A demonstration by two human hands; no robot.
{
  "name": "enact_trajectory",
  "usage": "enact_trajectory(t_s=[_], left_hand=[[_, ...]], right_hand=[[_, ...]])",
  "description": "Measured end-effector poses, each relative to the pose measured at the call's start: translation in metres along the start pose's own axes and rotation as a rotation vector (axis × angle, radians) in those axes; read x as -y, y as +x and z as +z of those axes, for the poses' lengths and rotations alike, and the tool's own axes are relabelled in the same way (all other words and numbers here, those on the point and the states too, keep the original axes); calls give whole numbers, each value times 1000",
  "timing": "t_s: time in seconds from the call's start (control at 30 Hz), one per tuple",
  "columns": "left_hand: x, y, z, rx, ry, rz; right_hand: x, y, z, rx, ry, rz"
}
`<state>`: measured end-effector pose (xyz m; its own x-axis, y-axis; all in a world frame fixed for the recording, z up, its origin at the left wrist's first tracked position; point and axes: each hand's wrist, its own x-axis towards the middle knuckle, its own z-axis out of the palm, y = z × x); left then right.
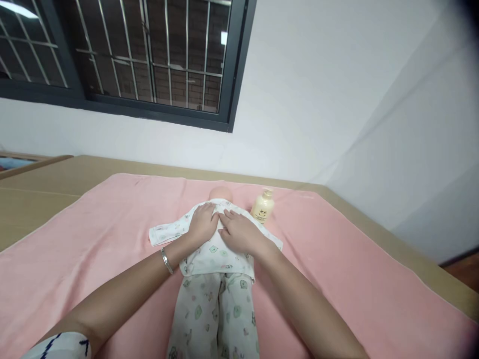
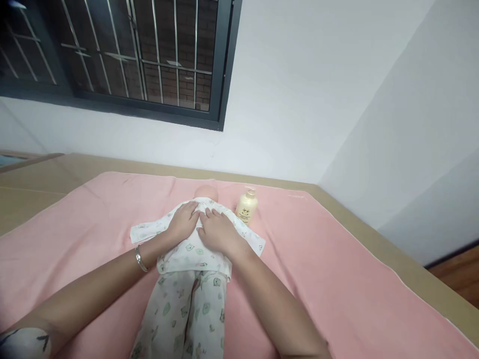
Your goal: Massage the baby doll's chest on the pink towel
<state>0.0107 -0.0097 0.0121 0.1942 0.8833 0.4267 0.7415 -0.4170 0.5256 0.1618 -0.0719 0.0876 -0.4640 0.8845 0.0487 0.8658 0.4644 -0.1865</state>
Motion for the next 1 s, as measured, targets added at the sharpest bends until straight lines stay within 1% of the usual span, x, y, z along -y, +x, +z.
enact_trajectory(t_s=[0.07,0.13,0.17,0.2,0.27,0.3,0.33,0.4,0.43,0.47,0.5,0.53,0.63,0.7,0.8,0.9,1.0], left_hand=[[-7,-1,-4,23,-92,-16],[-18,1,-9,16,-274,-62],[-26,4,-13,-8,-396,-93],[-35,9,-17,-41,-532,-126],[-55,25,-24,-93,-830,-187],[-66,34,-27,-74,-983,-233],[-76,44,-29,-26,-1134,-319],[-95,64,-30,172,-1360,-459],[-103,72,-29,264,-1430,-508],[-110,79,-27,339,-1472,-538],[-116,85,-23,385,-1493,-556],[-121,90,-20,405,-1499,-565],[-131,99,-9,418,-1487,-559],[-136,101,-5,440,-1506,-553],[-142,100,-2,466,-1580,-573],[-142,98,-3,464,-1622,-595],[-137,97,-4,460,-1638,-592]], right_hand=[[-1,-11,-18,53,36,-39],[-6,-19,-34,54,85,-46],[-11,-21,-41,12,96,-28],[-16,-22,-47,-58,96,4],[-31,-20,-54,-248,82,98],[-39,-17,-56,-336,82,145],[-49,-14,-56,-405,89,190],[-68,-5,-54,-483,116,260],[-77,-2,-51,-505,129,286],[-85,2,-48,-519,136,303],[-92,4,-45,-529,137,316],[-97,6,-43,-532,132,324],[-105,8,-35,-516,75,335],[-104,8,-31,-517,9,337],[-101,9,-28,-546,-71,335],[-99,10,-26,-555,-108,337],[-97,10,-24,-543,-105,356]])
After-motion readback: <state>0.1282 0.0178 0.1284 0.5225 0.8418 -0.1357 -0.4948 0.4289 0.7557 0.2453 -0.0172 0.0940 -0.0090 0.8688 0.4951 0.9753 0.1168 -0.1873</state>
